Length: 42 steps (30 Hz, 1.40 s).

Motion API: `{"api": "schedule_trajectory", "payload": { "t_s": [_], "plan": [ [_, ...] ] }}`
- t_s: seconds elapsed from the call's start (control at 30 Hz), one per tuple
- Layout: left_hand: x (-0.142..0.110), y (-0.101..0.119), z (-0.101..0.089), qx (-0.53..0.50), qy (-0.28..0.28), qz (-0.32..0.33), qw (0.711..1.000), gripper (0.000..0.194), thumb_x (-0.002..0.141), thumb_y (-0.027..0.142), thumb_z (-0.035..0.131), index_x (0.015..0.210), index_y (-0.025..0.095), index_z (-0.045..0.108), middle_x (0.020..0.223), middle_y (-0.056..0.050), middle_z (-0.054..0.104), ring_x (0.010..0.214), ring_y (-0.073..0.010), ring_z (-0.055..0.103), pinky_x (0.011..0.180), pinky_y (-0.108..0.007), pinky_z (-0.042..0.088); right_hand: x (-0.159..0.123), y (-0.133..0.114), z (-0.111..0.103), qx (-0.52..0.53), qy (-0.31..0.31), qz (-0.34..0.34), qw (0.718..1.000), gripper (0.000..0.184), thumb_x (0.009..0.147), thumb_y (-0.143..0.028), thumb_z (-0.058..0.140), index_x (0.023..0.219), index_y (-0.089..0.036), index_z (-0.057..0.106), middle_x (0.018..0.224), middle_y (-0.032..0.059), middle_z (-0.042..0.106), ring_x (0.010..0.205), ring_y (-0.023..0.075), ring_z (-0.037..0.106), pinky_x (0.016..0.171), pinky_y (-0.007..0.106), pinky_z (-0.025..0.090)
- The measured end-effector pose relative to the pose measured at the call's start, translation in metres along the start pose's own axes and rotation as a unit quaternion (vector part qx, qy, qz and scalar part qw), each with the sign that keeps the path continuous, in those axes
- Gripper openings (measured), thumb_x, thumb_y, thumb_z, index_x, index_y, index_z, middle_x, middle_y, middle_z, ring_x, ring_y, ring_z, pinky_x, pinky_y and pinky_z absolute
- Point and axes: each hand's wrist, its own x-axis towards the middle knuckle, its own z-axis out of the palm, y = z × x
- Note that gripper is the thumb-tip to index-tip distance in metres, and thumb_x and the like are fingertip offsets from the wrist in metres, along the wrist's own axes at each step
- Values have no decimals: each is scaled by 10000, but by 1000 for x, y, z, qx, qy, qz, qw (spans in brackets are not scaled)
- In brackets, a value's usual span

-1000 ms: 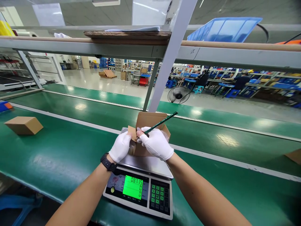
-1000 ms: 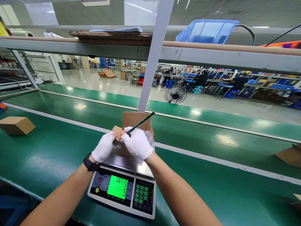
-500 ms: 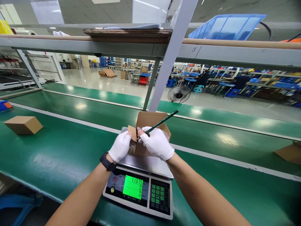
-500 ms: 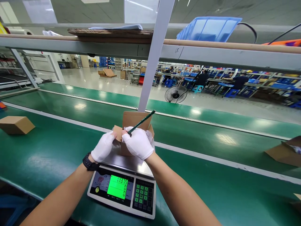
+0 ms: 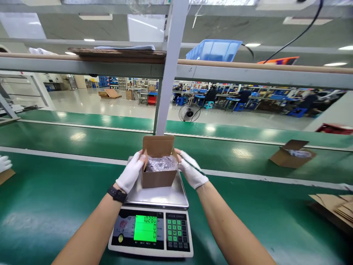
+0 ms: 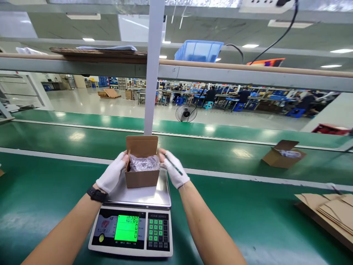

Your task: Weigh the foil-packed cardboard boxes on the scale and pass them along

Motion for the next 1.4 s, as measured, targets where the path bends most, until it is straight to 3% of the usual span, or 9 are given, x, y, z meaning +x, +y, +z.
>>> {"api": "schedule_trajectory", "payload": {
  "t_s": [0.1,0.33,0.5,0.6,0.87,0.97,1.07,1.27,1.4],
  "plan": [
    [9,-1,9,-17,-25,13,999,631,827,426,664,1339,179,390,1295,-129,525,1164,-272,535,1026,-444,463,12,-1,3,-9,-139,9,990,425,790,-444,718,1118,-191,620,1112,73,667,922,184,644,818,303,522],
    [3,-4,-20,180,-63,120,974,355,918,409,429,1059,207,686,1439,-48,418,1332,-266,382,1188,-469,258,16,-22,0,-42,-196,-103,974,292,833,-439,668,820,-187,521,1073,124,690,1101,251,617,975,408,449],
    [-1,20,-23,400,-141,145,894,526,788,587,699,1179,238,650,1439,-70,414,1305,-312,397,1131,-510,350,9,-38,-3,-177,-288,-82,937,483,637,-429,843,891,-205,498,1320,149,574,1206,301,550,979,437,457],
    [0,26,-16,472,-134,193,850,503,826,551,680,1199,216,639,1385,-90,470,1237,-304,462,1069,-499,420,10,-44,0,-278,-280,-104,913,401,651,-378,837,847,-201,535,1288,124,606,1147,284,588,994,425,450],
    [-10,17,-16,515,-131,249,810,430,983,485,432,1296,225,571,1473,-99,355,1267,-284,437,1047,-491,434,13,-40,-8,-183,-300,-91,932,351,811,-457,720,969,-185,563,1305,149,590,1218,250,551,1019,393,430],
    [-13,16,-18,538,-145,256,790,450,969,500,461,1298,212,569,1491,-122,318,1294,-304,407,1059,-499,418,16,-40,6,-151,-200,-100,963,328,956,-508,497,970,-191,580,1174,111,659,1114,219,609,952,367,467],
    [-10,13,-20,518,-148,228,811,471,928,528,542,1305,246,568,1501,-104,302,1307,-312,389,1084,-500,397,20,-37,32,-243,-126,-149,950,261,983,-418,466,951,-199,604,1008,62,682,939,193,640,870,336,476],
    [-6,13,-18,461,-151,145,862,621,839,525,659,1388,293,486,1519,-77,231,1350,-334,313,1141,-494,340,20,-39,53,-428,-158,-214,864,93,918,-234,592,990,-189,628,988,73,651,963,225,596,883,345,434],
    [-3,16,-18,462,-172,143,858,572,860,552,615,1357,288,512,1455,-69,312,1301,-291,375,1127,-437,366,28,-56,42,-309,-232,-121,914,78,912,-258,602,933,-187,624,849,32,641,875,200,610,869,349,462]
  ]
}}
